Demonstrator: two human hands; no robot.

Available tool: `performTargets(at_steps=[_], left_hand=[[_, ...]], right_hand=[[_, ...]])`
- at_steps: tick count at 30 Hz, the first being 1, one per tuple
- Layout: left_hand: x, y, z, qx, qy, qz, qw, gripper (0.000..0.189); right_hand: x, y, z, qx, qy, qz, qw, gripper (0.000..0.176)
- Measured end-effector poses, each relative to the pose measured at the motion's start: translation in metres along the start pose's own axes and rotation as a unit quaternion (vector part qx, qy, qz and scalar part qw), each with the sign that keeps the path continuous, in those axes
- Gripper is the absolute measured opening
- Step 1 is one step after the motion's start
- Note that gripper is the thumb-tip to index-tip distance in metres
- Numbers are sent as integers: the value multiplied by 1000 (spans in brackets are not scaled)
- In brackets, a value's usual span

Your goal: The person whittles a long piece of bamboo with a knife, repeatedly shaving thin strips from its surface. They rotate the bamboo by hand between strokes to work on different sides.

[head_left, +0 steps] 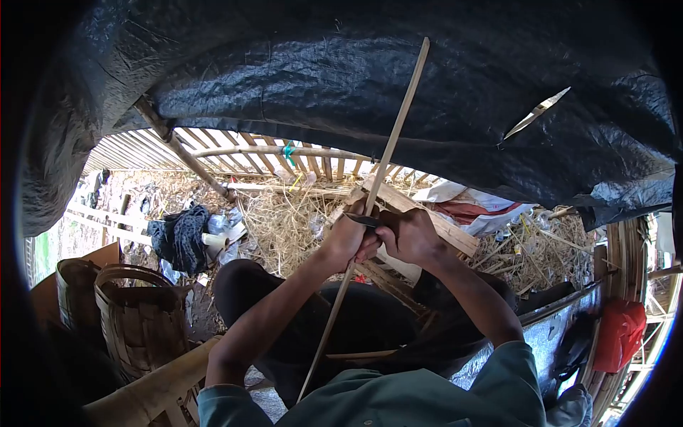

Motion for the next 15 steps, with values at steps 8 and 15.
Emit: performTargets(at_steps=[8,15], left_hand=[[-6,-14,-3,-52,51,-110,991,34],[-9,-2,-3,11,69,-173,983,40]], right_hand=[[-12,6,-5,5,20,-43,999,40],[-18,8,-5,-6,1,-49,999,39]])
Point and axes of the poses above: each hand's wrist, its own z-axis away from the middle knuckle, its own x-axis out of the palm, y = z × x, the point moved 9 cm from there along -z, towards the middle knuckle, and after that the axes turned 9 degrees about -y, right-handed, at the moved point
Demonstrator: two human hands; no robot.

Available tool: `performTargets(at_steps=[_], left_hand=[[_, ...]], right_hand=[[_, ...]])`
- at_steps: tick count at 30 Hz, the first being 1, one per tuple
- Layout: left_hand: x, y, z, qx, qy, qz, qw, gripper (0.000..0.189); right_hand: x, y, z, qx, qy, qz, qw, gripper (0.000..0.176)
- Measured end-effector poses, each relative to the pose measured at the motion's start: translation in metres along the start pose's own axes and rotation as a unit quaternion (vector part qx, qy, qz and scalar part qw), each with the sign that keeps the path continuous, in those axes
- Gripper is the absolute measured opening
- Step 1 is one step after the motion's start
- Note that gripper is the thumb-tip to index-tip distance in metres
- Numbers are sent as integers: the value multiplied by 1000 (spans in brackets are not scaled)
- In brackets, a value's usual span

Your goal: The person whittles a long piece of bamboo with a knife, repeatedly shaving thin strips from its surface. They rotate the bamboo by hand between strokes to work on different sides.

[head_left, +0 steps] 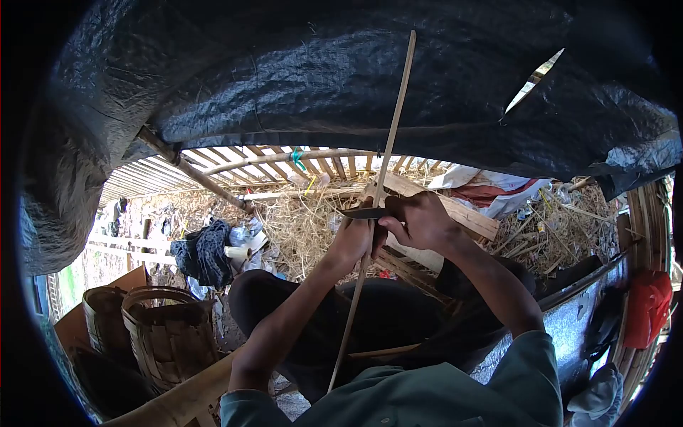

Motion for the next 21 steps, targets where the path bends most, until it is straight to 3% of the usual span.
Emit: performTargets(at_steps=[5,12,15,18,21], left_hand=[[-3,14,0,12,-3,-30,999,41],[-9,7,-12,36,32,51,998,47],[0,1,-7,-22,5,101,995,49],[11,-4,-8,-20,-142,174,974,51],[6,-3,-4,-4,-27,90,996,47]], right_hand=[[-7,9,3,9,36,36,999,43],[-12,17,5,23,57,34,998,45],[-5,19,4,33,40,31,998,46],[-6,19,5,45,22,26,998,46],[-14,15,8,18,49,21,998,45]])
Point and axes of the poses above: each hand's wrist, its own z-axis away from the middle knuckle, its own x-axis out of the palm, y = z × x, the point moved 9 cm from there along -z, towards the middle knuckle, and after that the axes turned 9 degrees about -y, right-handed, at the moved point
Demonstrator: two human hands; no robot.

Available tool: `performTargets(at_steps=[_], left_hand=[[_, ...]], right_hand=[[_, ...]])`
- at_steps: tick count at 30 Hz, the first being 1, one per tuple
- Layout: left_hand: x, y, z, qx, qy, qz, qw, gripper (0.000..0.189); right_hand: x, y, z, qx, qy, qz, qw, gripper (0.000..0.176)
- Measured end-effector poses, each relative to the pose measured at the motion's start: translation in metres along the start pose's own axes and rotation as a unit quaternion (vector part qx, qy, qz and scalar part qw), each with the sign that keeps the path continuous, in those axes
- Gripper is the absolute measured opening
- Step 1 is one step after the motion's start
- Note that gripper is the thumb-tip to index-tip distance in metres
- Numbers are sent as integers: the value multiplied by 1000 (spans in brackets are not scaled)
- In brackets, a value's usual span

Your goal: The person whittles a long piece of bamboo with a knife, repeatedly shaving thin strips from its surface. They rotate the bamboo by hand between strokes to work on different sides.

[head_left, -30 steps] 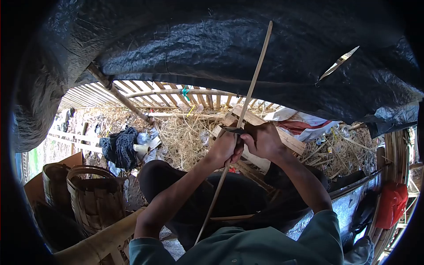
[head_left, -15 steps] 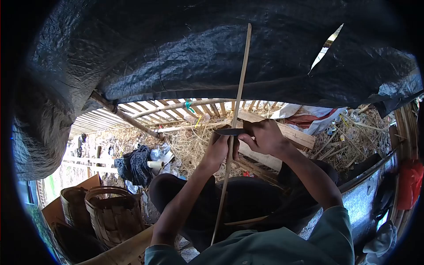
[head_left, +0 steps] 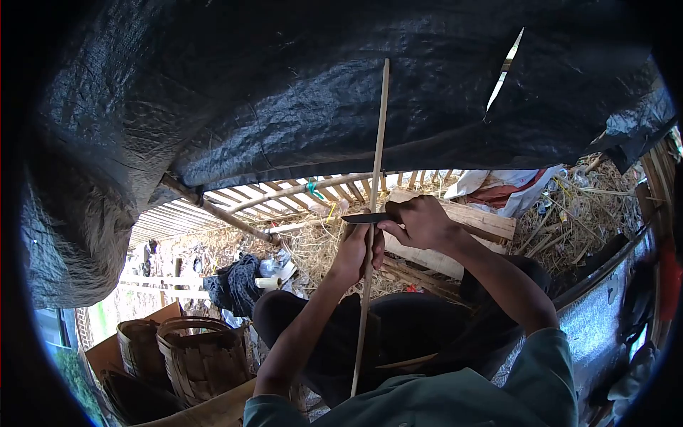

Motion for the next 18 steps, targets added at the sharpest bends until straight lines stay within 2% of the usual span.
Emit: performTargets(at_steps=[1,4,8,9,12,13,14,18], left_hand=[[5,6,5,4,14,-67,998,40],[7,6,15,23,33,-122,992,36],[1,-3,25,-12,11,-112,994,32],[9,7,31,9,-5,-131,991,29],[3,12,42,-16,61,-65,996,28],[3,27,49,5,84,-100,991,27],[10,48,58,32,66,-150,986,30],[-13,94,90,111,88,-158,977,29]], right_hand=[[0,0,1,2,-7,2,1000,46],[-7,-7,5,0,-23,-2,1000,48],[2,-14,11,-26,-26,-11,999,48],[6,-14,12,-26,-33,-6,999,48],[8,-19,15,-31,-38,-2,999,46],[4,-21,15,-36,-35,1,999,45],[-2,-24,15,-39,-20,-1,999,44],[-14,-20,14,-36,-11,-1,999,43]])
Point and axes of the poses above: each hand's wrist, its own z-axis away from the middle knuckle, its own x-axis out of the palm, y = z × x, the point moved 9 cm from there along -z, towards the middle knuckle, and after that the axes turned 9 degrees about -y, right-handed, at the moved point
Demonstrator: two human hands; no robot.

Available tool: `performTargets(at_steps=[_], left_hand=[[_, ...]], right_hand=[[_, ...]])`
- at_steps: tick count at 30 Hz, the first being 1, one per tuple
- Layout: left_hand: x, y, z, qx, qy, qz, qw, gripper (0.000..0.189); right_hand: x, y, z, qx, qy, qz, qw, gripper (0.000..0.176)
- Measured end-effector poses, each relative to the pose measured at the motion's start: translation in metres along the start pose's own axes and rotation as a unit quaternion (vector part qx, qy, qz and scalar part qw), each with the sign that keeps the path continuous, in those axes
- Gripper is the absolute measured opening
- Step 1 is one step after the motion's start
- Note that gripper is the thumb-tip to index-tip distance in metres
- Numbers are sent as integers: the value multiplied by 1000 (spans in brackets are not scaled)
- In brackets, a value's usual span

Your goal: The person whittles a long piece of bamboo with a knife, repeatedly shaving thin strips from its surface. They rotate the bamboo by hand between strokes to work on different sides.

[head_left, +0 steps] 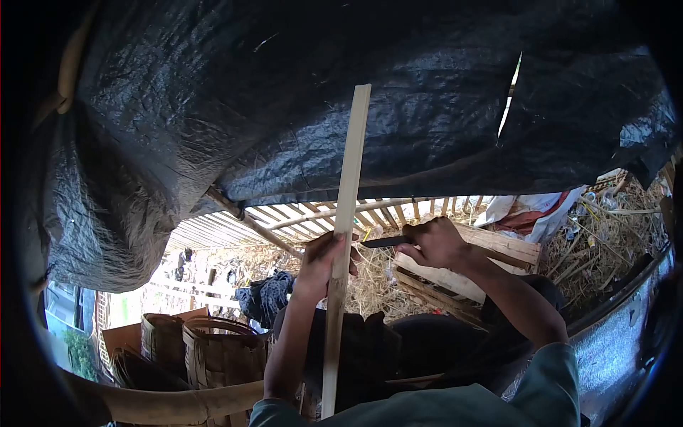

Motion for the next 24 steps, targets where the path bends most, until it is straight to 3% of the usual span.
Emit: performTargets(at_steps=[2,5,11,14,17,20,24], left_hand=[[-13,10,15,31,36,0,999,26],[-16,8,41,34,13,-2,999,24],[0,-13,86,-17,62,63,996,13],[7,-32,90,-31,58,115,991,22],[23,-32,93,-45,30,61,997,19],[35,-35,86,-75,2,47,996,20],[45,-46,63,-139,-11,30,990,30]], right_hand=[[-4,2,-2,0,7,4,1000,40],[-11,2,-2,-9,39,-9,999,34],[-20,-6,4,-35,85,23,996,32],[-14,-3,6,-15,63,4,998,29],[-28,-13,15,-40,147,22,988,26],[-29,-16,15,-12,84,-75,994,26],[-19,-31,13,-48,50,-95,993,30]])
Point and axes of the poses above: each hand's wrist, its own z-axis away from the middle knuckle, its own x-axis out of the palm, y = z × x, the point moved 9 cm from there along -z, towards the middle knuckle, and after that the axes turned 9 degrees about -y, right-handed, at the moved point
